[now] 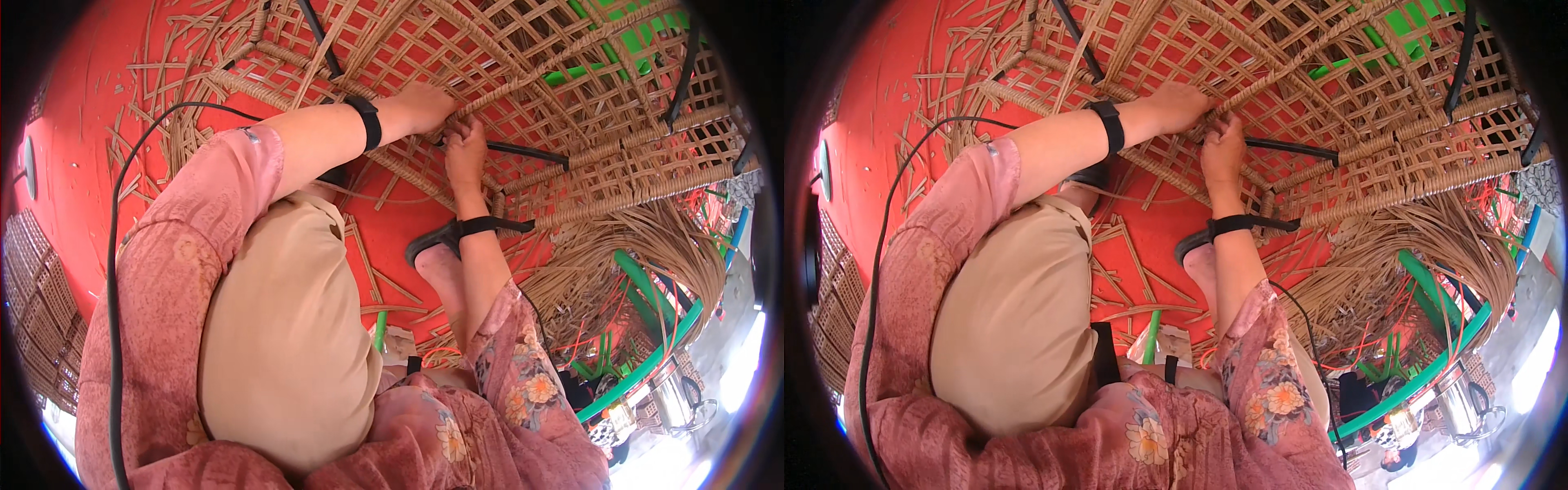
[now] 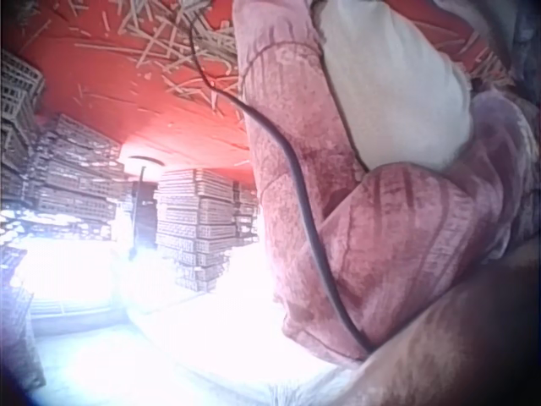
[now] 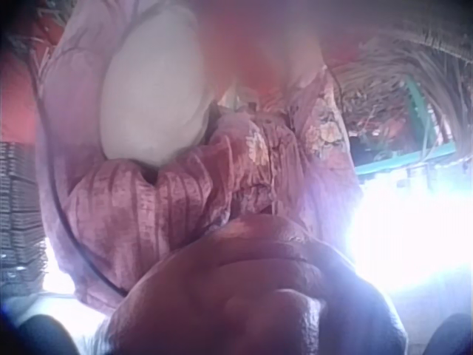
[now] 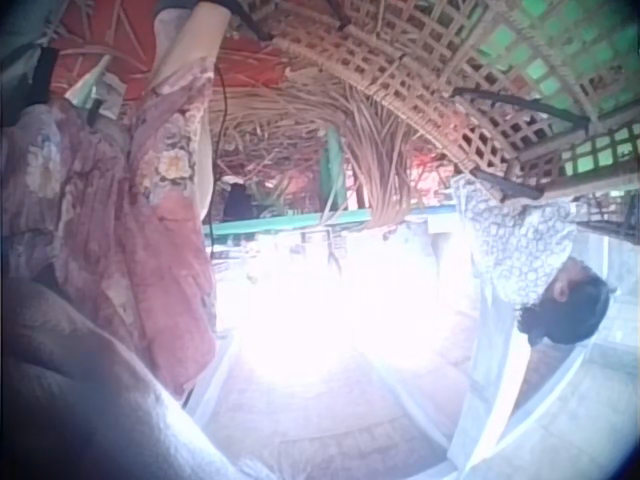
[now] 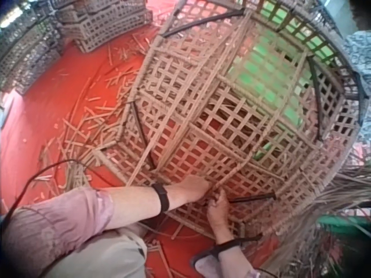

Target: The person is weaving a piece of furniture, likely a chair, using long strips of bamboo or similar material.

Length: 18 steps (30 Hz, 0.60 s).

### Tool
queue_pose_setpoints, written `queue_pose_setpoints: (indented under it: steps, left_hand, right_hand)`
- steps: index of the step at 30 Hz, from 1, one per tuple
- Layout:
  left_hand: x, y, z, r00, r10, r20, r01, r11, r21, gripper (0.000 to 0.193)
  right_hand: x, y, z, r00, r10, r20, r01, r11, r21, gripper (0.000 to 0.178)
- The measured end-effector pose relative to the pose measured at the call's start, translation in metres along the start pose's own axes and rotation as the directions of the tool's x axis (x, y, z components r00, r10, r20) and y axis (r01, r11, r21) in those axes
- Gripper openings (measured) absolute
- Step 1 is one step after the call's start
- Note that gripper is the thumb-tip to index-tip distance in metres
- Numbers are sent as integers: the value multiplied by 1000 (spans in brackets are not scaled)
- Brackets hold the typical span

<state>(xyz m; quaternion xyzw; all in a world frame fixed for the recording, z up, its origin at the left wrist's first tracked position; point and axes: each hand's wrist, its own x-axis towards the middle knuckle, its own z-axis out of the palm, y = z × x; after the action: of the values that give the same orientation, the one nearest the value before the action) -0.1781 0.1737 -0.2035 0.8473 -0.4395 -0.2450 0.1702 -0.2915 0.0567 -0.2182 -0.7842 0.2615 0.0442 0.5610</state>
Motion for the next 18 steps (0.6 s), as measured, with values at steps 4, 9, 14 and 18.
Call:
queue_pose_setpoints:
  steps: [4, 9, 14, 18]
  left_hand:
    - [-10, 4, 2, 997, -23, 72, 19, 998, 65, 24]
    - [-35, 29, -6, 997, 27, 71, -30, 999, 40, 20]
    - [-55, 70, -31, 958, 119, 262, -131, 991, 28, 17]
    - [-52, 90, -65, 642, 394, 658, -175, 910, -375, 33]
  right_hand:
    - [-5, -4, 5, 991, 129, -46, -121, 982, 143, 41]
    - [-1, -21, 3, 975, 190, -115, -198, 978, -60, 40]
    - [-4, -34, -3, 982, 161, -101, -179, 962, -208, 39]
    - [0, -33, -6, 992, 73, -103, -108, 916, -386, 29]
